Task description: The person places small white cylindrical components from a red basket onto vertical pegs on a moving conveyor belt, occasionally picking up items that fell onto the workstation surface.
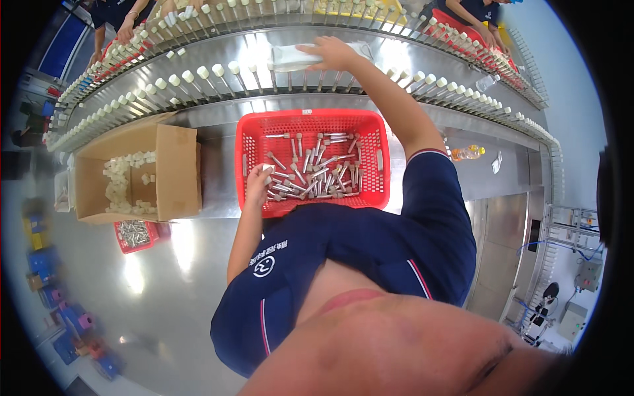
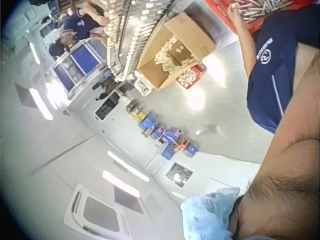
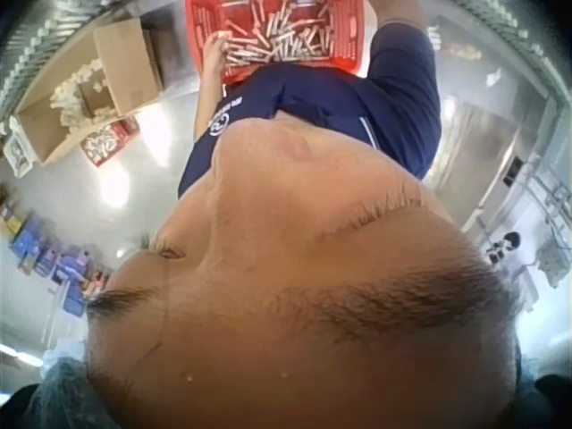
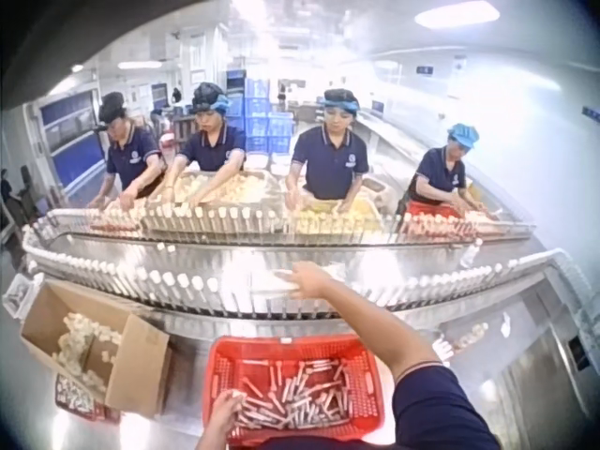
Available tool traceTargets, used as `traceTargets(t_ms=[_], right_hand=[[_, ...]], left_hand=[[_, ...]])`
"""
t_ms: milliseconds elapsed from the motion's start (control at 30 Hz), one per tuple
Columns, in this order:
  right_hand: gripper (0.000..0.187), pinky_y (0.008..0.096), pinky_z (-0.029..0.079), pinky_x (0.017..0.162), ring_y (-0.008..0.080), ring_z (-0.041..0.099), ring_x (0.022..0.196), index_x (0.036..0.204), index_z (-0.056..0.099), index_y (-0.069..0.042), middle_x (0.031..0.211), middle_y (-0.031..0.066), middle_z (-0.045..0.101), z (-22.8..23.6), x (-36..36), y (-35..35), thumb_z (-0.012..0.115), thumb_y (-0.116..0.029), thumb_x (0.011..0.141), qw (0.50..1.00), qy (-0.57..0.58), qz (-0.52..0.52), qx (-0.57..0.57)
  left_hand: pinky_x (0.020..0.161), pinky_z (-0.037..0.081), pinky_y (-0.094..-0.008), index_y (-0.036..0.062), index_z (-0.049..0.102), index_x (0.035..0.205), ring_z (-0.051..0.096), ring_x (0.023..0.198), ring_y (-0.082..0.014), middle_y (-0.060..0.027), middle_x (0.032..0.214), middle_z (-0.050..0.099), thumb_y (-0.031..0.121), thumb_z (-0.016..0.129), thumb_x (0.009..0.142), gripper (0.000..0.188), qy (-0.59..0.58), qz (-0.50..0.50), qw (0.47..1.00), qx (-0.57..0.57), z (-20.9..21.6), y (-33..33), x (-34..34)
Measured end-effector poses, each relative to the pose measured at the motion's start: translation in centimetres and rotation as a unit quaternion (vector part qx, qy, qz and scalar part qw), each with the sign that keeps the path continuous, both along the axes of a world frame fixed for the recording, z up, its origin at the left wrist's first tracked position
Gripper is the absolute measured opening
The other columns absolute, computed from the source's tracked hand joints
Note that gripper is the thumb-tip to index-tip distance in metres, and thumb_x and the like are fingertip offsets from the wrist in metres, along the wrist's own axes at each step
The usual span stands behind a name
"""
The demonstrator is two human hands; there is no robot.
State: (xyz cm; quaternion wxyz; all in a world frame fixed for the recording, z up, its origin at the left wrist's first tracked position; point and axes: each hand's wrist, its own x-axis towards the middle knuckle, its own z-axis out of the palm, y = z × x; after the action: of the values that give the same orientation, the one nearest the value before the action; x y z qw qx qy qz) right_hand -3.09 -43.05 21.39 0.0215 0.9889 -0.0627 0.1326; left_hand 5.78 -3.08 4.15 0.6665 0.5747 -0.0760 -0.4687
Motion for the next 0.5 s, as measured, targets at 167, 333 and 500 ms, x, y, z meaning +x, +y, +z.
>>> traceTargets(t_ms=[167,333,500], right_hand=[[0.065,0.0422,0.041,0.083,0.0341,0.053,0.091,0.136,0.040,-0.032,0.099,0.0163,0.053,-0.2,-4.5,-1.1,0.059,-0.053,0.078,1.000,-0.020,0.001,-0.017],[0.067,0.0435,0.044,0.081,0.0364,0.053,0.092,0.137,0.039,-0.031,0.098,0.0172,0.053,-1.0,-12.4,-4.7,0.063,-0.049,0.077,0.998,-0.017,-0.049,-0.033],[0.072,0.0417,0.044,0.079,0.0342,0.053,0.089,0.138,0.037,-0.031,0.096,0.0159,0.052,4.1,-15.2,-8.8,0.068,-0.042,0.075,0.995,0.026,-0.093,0.031]], left_hand=[[0.047,0.041,-0.0209,0.0054,0.053,0.103,0.054,0.061,-0.0078,-0.0009,0.080,0.060,0.013,0.062,0.084,0.021,0.024,-0.023,0.999,0.023,-1.0,0.3,-2.1],[0.045,0.040,-0.0197,0.0049,0.055,0.101,0.054,0.059,-0.0074,-0.0007,0.077,0.059,0.015,0.062,0.084,0.021,0.057,-0.106,0.993,0.015,1.2,-2.0,-4.5],[0.046,0.039,-0.0203,0.0051,0.056,0.099,0.051,0.060,-0.0069,-0.0003,0.080,0.059,0.015,0.064,0.083,0.021,0.041,-0.073,0.996,-0.032,-1.7,-6.6,-4.9]])
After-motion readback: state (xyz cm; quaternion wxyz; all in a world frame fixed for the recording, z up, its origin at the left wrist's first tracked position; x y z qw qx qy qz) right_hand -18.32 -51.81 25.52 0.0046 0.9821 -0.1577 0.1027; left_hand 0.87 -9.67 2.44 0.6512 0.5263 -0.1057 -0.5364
